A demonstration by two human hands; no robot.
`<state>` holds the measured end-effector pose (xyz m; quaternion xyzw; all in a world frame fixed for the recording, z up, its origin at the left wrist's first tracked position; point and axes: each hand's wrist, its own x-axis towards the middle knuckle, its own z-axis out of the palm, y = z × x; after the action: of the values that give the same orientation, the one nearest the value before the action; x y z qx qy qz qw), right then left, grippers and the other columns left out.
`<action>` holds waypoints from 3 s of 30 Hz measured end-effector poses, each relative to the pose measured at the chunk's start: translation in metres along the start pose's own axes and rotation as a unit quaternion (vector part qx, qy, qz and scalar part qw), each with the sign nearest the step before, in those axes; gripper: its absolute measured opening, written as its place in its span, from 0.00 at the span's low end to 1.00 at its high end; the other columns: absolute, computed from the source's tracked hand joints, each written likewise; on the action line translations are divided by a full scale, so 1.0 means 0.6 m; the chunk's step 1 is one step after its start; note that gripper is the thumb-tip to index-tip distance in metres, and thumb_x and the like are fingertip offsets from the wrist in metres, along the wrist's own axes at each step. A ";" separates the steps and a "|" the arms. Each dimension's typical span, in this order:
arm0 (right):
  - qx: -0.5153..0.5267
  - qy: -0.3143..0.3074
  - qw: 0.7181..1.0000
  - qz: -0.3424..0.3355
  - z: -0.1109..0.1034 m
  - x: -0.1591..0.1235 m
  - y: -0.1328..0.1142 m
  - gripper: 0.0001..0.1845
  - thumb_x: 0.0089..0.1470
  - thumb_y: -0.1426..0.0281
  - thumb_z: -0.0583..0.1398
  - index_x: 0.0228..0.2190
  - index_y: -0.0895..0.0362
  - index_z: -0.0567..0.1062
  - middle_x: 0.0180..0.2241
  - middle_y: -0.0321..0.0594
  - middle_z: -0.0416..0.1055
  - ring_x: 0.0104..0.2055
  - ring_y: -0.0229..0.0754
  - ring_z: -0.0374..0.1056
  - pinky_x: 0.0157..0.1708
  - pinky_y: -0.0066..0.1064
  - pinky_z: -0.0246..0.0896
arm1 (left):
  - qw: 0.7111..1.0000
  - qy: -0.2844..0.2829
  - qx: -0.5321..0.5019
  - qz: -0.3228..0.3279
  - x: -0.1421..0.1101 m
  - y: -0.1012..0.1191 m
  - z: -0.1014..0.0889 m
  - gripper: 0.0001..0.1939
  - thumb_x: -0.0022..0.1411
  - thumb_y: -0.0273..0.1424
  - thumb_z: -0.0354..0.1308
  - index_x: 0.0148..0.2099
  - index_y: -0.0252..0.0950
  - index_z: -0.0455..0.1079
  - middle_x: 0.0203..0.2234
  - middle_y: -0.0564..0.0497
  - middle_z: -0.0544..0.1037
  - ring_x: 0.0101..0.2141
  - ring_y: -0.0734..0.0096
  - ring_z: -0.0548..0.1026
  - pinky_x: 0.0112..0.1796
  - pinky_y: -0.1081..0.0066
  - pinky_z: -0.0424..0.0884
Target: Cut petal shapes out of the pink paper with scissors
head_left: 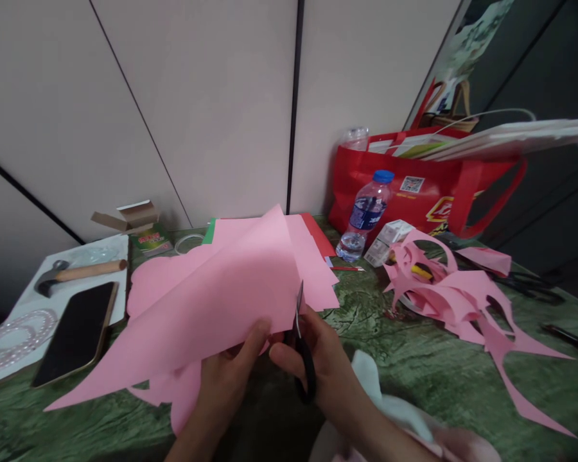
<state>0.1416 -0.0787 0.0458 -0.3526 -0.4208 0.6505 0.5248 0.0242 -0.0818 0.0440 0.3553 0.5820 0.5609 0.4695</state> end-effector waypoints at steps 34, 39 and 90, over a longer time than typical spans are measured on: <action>-0.025 -0.009 1.000 -0.005 -0.001 -0.001 -0.001 0.13 0.38 0.66 0.67 0.24 0.57 0.69 0.18 0.29 0.62 0.21 0.32 0.55 0.22 0.23 0.49 | 0.999 0.032 0.023 0.019 -0.007 0.007 0.008 0.13 0.44 0.36 0.63 0.31 0.33 0.73 0.26 0.47 0.80 0.30 0.60 0.76 0.34 0.65 0.71; -0.040 0.000 0.999 -0.012 -0.002 0.001 0.003 0.13 0.39 0.65 0.67 0.23 0.57 0.69 0.17 0.29 0.63 0.21 0.32 0.57 0.21 0.23 0.50 | 0.999 0.022 0.030 0.029 -0.008 0.008 0.009 0.11 0.44 0.36 0.62 0.28 0.34 0.73 0.22 0.50 0.79 0.27 0.63 0.76 0.31 0.68 0.70; 0.034 0.052 0.998 0.024 -0.010 0.007 0.027 0.25 0.40 0.58 0.65 0.37 0.54 0.63 0.19 0.29 0.67 0.19 0.35 0.63 0.18 0.24 0.55 | 0.999 0.023 0.037 0.032 -0.013 0.017 0.014 0.10 0.45 0.35 0.61 0.28 0.34 0.73 0.24 0.48 0.79 0.29 0.62 0.76 0.33 0.67 0.72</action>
<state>0.1399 -0.0750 0.0284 -0.3780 -0.3622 0.6578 0.5415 0.0331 -0.0851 0.0558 0.3776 0.6015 0.5615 0.4246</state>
